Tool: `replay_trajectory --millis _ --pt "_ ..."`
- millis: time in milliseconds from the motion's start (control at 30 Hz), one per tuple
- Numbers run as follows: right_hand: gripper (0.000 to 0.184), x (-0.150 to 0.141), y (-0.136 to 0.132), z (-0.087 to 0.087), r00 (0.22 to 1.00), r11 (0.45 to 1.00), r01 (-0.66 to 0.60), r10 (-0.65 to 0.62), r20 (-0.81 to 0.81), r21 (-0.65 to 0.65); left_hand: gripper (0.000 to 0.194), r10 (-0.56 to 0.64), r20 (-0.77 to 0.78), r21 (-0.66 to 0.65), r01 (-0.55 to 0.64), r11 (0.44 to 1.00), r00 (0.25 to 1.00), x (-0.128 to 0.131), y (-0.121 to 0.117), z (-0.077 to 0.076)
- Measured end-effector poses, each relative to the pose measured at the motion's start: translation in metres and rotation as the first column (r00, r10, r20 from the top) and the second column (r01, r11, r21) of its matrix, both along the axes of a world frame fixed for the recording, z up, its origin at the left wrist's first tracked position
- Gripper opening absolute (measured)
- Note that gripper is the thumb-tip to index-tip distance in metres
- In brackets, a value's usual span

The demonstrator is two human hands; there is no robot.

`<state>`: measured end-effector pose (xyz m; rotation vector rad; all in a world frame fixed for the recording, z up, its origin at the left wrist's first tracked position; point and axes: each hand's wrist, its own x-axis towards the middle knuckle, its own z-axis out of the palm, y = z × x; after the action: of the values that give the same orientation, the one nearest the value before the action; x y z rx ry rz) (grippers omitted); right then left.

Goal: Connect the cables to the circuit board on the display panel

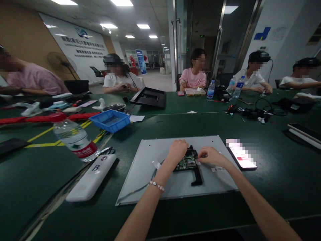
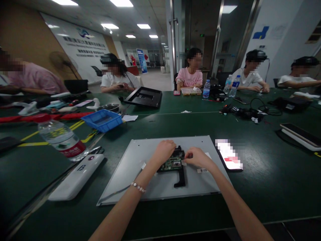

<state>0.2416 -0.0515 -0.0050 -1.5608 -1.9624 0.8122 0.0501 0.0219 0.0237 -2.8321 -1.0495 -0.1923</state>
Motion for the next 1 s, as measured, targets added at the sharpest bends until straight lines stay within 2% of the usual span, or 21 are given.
replay_trajectory --millis 133,267,367,467,567,667,767,800,900,1000 --pt "0.013 0.007 -0.002 0.008 0.999 0.999 0.043 -0.044 -0.031 -0.030 0.018 -0.003 -0.008 0.064 0.003 0.998 1.000 0.008 0.006 0.007" --pt "0.015 0.020 -0.005 0.010 0.983 0.986 0.164 -0.166 0.078 0.032 0.021 0.033 -0.036 0.051 -0.031 0.998 0.999 0.013 0.013 0.006" --pt "0.016 0.026 -0.005 0.007 0.974 0.986 0.163 -0.168 0.152 0.044 0.024 0.066 -0.034 0.036 -0.065 0.997 0.997 0.012 0.013 0.004" --pt "0.020 0.029 -0.003 0.003 0.963 0.978 0.191 -0.204 0.178 0.086 0.024 0.096 -0.015 0.029 -0.096 0.995 0.995 0.002 0.010 0.009" --pt "0.022 0.031 0.000 -0.001 0.950 0.959 0.245 -0.267 0.161 0.141 0.028 0.123 0.025 -0.026 -0.122 0.992 0.992 -0.020 0.007 0.020" --pt "0.021 0.029 -0.001 -0.004 0.953 0.958 0.243 -0.265 0.147 0.153 0.033 0.151 0.027 -0.141 -0.146 0.979 0.988 -0.053 0.004 0.030" --pt "0.020 0.025 -0.004 -0.004 0.957 0.965 0.225 -0.245 0.155 0.137 0.038 0.147 -0.028 -0.229 -0.149 0.962 0.989 -0.089 0.002 0.033" --pt "0.020 0.023 -0.005 -0.002 0.957 0.964 0.227 -0.247 0.153 0.139 0.041 0.177 -0.046 -0.236 -0.182 0.954 0.983 -0.100 0.002 0.033" --pt "0.021 0.020 -0.010 0.004 0.963 0.963 0.224 -0.243 0.119 0.151 0.044 0.320 -0.098 -0.283 -0.335 0.899 0.942 -0.125 0.001 0.030" --pt "0.022 0.021 -0.015 0.009 0.979 0.979 0.175 -0.184 0.085 0.105 0.042 0.368 -0.121 -0.410 -0.384 0.827 0.922 -0.139 0.001 0.028"
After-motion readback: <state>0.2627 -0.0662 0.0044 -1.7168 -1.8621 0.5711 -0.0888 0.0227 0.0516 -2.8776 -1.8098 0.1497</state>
